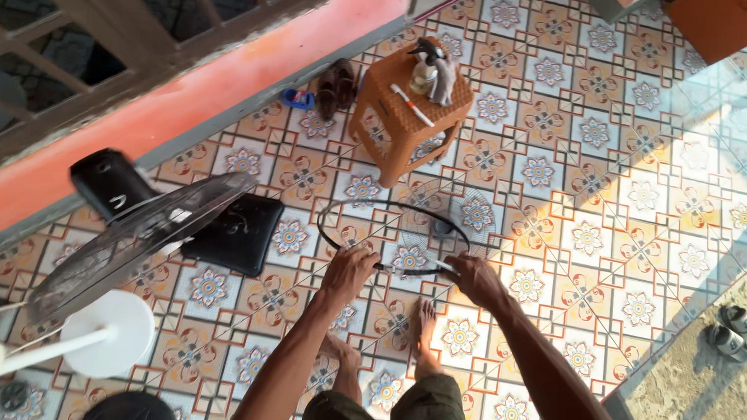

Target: The person disassembles a black standing fan using a screwdriver, removes the front grill and fan blades, cleans the fan base with a spray bottle and cloth, and reassembles the fan components.

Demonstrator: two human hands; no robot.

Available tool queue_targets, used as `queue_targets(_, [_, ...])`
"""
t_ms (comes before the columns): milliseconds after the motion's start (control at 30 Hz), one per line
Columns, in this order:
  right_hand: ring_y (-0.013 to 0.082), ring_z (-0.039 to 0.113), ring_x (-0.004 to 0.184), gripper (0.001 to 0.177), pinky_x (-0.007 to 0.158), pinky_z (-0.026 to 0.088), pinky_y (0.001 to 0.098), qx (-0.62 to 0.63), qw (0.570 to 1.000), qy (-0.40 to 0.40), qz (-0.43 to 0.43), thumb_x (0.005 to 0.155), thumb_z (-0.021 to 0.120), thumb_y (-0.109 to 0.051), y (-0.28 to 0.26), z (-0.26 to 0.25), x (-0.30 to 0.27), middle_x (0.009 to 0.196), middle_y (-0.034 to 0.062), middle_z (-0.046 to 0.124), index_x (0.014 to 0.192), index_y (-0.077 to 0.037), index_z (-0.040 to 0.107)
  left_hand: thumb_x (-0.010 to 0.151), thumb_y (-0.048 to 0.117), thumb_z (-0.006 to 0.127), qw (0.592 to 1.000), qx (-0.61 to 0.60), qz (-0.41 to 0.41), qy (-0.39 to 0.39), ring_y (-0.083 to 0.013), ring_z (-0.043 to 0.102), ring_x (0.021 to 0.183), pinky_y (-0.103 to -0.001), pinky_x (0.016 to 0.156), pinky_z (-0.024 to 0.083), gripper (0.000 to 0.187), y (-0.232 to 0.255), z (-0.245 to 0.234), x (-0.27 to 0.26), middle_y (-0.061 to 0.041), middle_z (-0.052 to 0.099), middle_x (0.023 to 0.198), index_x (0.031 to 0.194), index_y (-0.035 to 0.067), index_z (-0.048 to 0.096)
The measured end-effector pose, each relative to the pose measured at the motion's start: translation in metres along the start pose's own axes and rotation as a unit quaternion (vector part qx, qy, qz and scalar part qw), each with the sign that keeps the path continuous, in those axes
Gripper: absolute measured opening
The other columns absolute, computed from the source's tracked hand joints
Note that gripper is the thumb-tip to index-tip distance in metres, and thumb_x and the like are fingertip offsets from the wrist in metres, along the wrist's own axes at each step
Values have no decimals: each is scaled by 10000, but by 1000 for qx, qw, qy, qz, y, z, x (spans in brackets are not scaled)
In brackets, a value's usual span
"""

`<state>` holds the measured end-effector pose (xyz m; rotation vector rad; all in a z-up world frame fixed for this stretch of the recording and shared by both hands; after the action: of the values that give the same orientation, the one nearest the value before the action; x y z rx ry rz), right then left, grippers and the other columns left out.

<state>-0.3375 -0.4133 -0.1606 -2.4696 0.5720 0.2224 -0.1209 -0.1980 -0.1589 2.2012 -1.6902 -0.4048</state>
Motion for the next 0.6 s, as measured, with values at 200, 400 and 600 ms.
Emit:
queue_targets(200, [309,711,725,226,557,567,416,-22,994,97,-53,877,721,-172,103,54,-18,870,128,744,1083,-82,743,896,145,744,996,-3,-27,-85,-288,600,1170,-491,981,503,338,14,83,59,-124,675,1155,1211,78,639])
queue_targets(400, [189,624,477,238,321,454,335,-33,998,38,38,956,645,-113,199,127,-3,997,179,747,1172,-164,732,873,42,679,982,86,-55,-160,-339,458,1387,-578,1130,383,534,43,218,105,-195,509,1445,1386,62,530])
queue_targets(600, [162,545,412,121,279,425,301,-63,996,14,65,1049,602,-130,280,181,13,948,206,723,1104,-114,709,926,46,628,971,90,-59,-215,-390,319,1483,-598,1202,257,644,52,326,134,-269,327,1598,1527,71,398])
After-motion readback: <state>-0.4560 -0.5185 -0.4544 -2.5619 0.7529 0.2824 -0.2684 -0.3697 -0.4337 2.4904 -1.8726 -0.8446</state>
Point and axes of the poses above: each hand's wrist, its own x-axis towards the middle knuckle, its own z-axis out of the palm, y = z × x, the point moved 2 cm from there along x, towards the middle knuckle
